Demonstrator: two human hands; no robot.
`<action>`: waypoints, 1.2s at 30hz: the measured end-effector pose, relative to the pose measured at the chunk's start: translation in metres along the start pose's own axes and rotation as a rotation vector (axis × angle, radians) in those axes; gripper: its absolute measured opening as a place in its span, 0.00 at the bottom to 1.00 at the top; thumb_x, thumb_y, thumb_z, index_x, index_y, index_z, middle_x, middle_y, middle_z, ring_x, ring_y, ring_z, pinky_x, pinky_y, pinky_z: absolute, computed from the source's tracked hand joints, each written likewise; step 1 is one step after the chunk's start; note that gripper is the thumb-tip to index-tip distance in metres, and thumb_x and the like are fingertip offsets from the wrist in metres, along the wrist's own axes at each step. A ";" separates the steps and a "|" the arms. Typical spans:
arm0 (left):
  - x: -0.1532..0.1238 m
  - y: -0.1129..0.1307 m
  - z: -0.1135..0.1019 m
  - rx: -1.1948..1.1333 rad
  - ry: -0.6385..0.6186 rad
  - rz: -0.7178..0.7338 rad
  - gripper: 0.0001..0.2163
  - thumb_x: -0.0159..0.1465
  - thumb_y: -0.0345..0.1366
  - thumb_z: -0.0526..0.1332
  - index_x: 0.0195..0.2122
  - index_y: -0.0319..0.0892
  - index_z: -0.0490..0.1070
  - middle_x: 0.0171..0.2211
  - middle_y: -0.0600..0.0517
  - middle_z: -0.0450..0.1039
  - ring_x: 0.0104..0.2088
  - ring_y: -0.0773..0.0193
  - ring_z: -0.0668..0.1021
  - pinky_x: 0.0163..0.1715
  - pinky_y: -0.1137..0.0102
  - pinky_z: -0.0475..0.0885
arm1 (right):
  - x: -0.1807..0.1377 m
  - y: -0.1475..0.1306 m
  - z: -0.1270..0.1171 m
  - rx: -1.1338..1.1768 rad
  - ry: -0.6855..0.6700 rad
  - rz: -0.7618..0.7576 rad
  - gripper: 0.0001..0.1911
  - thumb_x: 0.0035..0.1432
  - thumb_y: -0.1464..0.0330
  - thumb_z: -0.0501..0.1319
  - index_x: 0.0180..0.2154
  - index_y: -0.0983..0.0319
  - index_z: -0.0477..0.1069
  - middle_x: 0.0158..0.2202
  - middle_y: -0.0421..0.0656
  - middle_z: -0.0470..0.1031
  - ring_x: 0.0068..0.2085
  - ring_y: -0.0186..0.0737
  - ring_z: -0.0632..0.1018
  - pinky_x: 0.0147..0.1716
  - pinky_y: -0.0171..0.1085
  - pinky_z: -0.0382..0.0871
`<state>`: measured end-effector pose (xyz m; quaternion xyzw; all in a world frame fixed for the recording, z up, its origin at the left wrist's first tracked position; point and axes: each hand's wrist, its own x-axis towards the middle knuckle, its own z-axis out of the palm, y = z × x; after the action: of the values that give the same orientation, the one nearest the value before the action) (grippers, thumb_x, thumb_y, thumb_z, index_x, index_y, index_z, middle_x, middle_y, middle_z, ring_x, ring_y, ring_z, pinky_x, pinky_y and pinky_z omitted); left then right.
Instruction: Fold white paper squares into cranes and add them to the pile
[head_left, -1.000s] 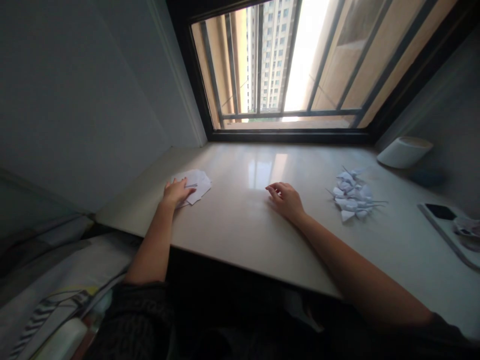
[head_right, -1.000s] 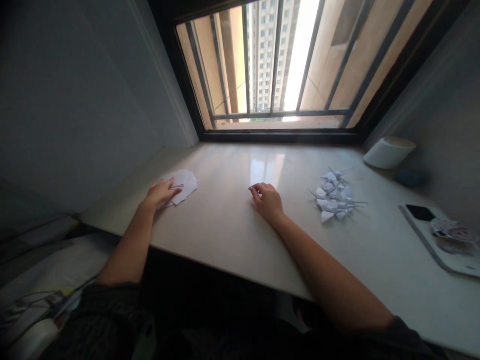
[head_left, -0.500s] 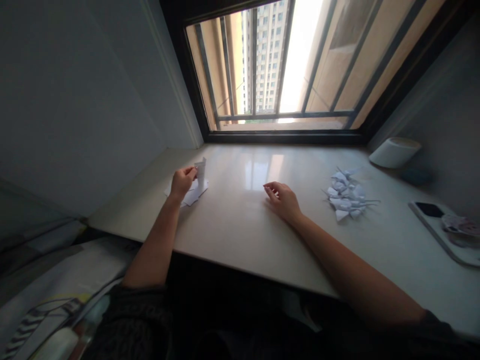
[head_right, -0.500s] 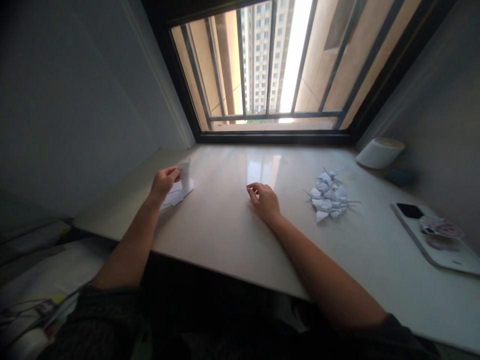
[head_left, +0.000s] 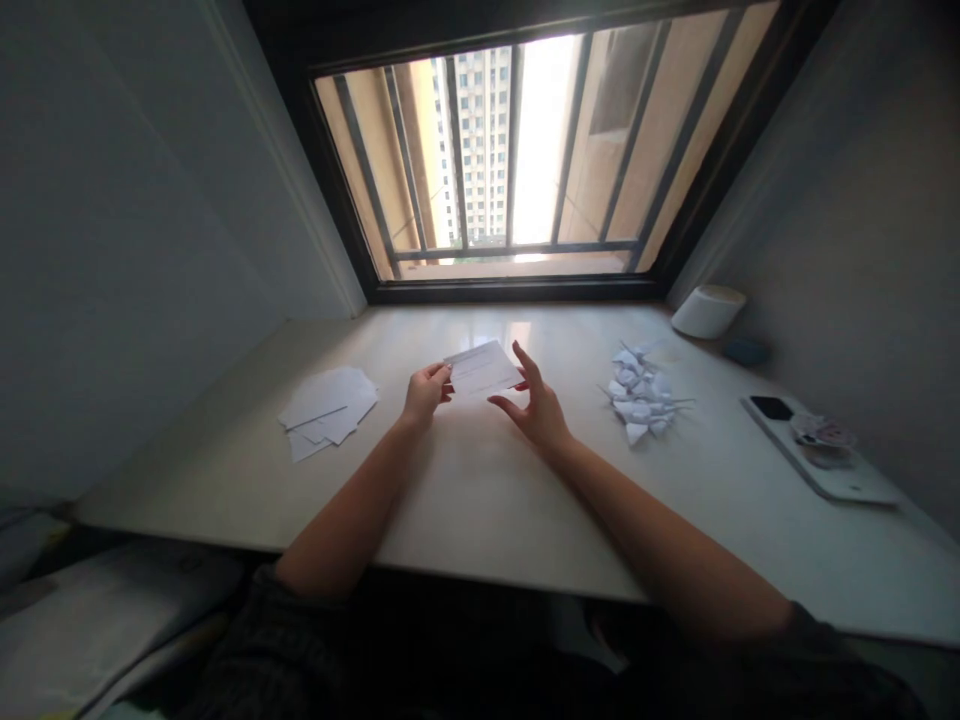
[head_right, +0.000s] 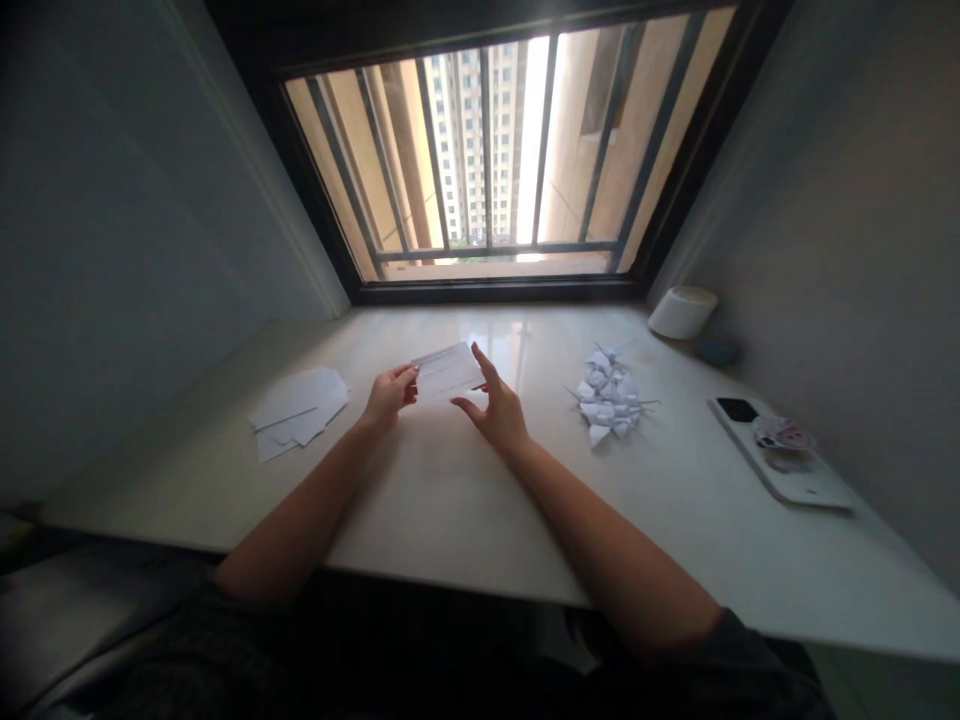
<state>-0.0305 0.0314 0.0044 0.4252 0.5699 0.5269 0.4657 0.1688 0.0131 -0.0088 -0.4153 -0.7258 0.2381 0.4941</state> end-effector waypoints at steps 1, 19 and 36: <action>0.000 -0.002 -0.001 0.008 -0.001 0.005 0.13 0.54 0.42 0.61 0.36 0.39 0.71 0.28 0.49 0.75 0.23 0.69 0.75 0.18 0.78 0.62 | 0.000 0.000 0.000 0.006 -0.005 -0.005 0.36 0.51 0.60 0.66 0.61 0.54 0.59 0.50 0.48 0.74 0.42 0.45 0.77 0.44 0.45 0.71; -0.015 0.017 0.000 0.041 -0.090 0.094 0.21 0.59 0.51 0.57 0.47 0.42 0.68 0.47 0.44 0.74 0.44 0.55 0.78 0.43 0.64 0.72 | 0.006 0.001 0.003 0.519 0.136 0.380 0.14 0.44 0.55 0.68 0.26 0.59 0.78 0.26 0.40 0.78 0.30 0.38 0.76 0.33 0.37 0.67; -0.013 0.000 0.015 -0.272 -0.028 0.098 0.18 0.42 0.45 0.73 0.28 0.39 0.74 0.29 0.52 0.76 0.33 0.66 0.77 0.42 0.67 0.70 | 0.006 0.003 0.005 0.550 0.190 0.475 0.18 0.39 0.53 0.69 0.25 0.61 0.78 0.24 0.40 0.76 0.27 0.36 0.73 0.29 0.36 0.64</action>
<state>-0.0134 0.0218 0.0049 0.3929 0.4653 0.6151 0.5007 0.1645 0.0203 -0.0098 -0.4440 -0.4690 0.4927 0.5832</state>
